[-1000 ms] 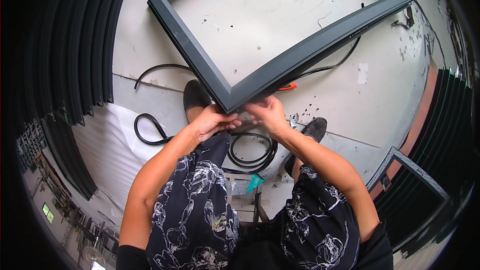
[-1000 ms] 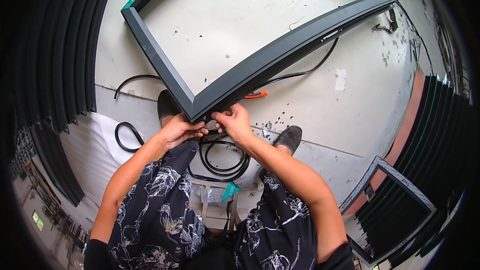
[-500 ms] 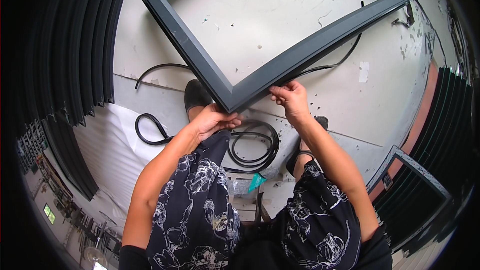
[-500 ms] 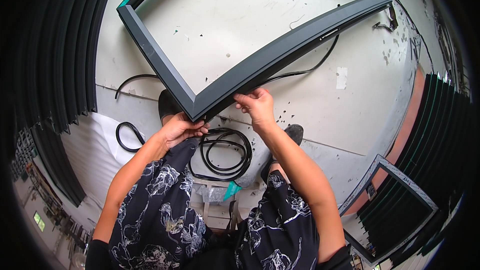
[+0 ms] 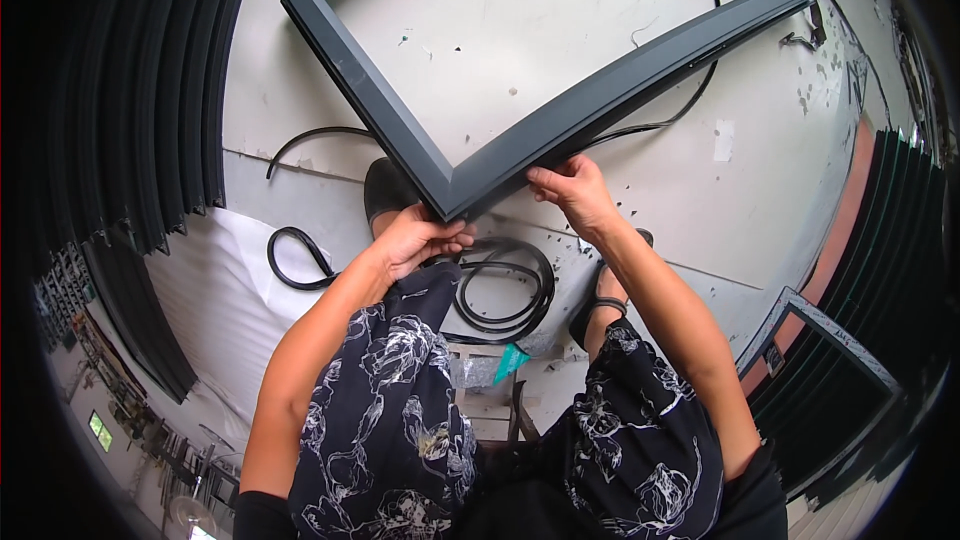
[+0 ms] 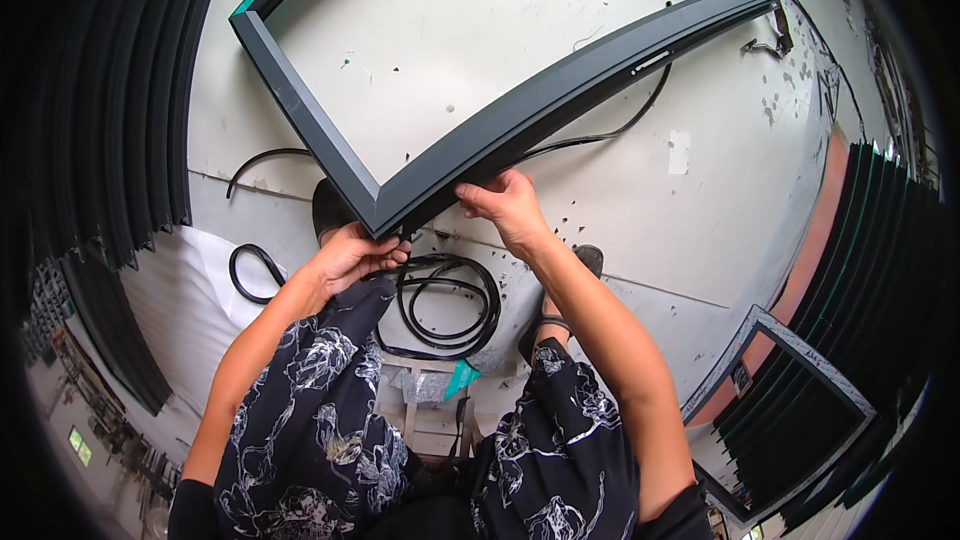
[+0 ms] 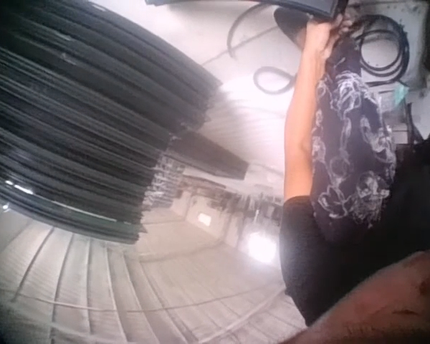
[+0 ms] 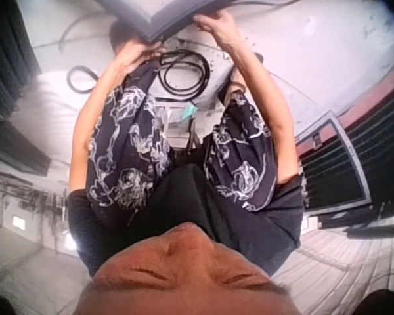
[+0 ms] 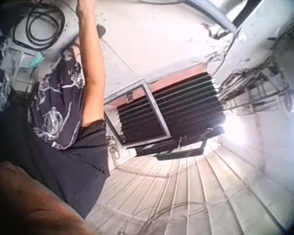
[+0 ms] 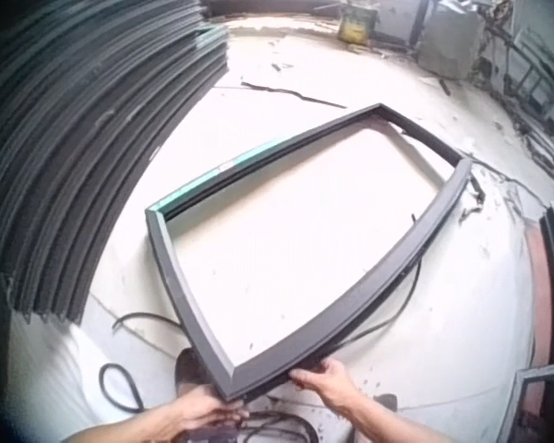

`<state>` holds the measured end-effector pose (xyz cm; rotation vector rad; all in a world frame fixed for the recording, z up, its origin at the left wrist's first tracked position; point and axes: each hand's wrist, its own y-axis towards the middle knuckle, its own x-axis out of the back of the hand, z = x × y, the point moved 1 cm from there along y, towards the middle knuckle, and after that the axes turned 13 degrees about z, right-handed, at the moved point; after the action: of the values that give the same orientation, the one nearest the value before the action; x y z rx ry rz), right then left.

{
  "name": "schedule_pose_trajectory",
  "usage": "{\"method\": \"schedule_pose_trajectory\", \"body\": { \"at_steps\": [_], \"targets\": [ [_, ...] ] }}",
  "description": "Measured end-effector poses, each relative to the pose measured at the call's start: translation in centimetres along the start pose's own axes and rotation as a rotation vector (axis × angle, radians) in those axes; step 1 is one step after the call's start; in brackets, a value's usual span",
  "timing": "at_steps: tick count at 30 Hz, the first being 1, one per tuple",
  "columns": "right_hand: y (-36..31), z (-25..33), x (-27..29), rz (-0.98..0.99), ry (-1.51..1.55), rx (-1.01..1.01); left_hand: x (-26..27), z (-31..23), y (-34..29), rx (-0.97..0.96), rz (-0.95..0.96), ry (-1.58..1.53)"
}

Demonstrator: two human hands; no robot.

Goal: The person fits a rubber seal into the groove of a metal frame by hand, using a pair of pliers to cut the seal and then pressing it into the corner of the frame.

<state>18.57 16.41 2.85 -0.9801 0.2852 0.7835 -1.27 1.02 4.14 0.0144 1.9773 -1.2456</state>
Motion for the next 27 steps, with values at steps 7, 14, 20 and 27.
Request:
{"method": "schedule_pose_trajectory", "body": {
  "at_steps": [7,14,20,27],
  "targets": [
    [0.1,-0.4,-0.8,-0.043,-0.057,0.047,-0.2,0.2,0.1,-0.010,0.042,-0.018],
    [-0.4,-0.7,-3.0,-0.107,0.050,0.073,0.3,0.1,-0.2,-0.004,0.024,0.009],
    [0.0,-0.9,-1.9,-0.121,-0.107,-0.019,0.2,0.2,0.5,-0.007,0.001,0.005],
    [-1.7,6.6,8.3,-0.246,0.591,0.337,0.6,-0.6,-1.1,-0.061,-0.041,-0.012]
  ]
}}
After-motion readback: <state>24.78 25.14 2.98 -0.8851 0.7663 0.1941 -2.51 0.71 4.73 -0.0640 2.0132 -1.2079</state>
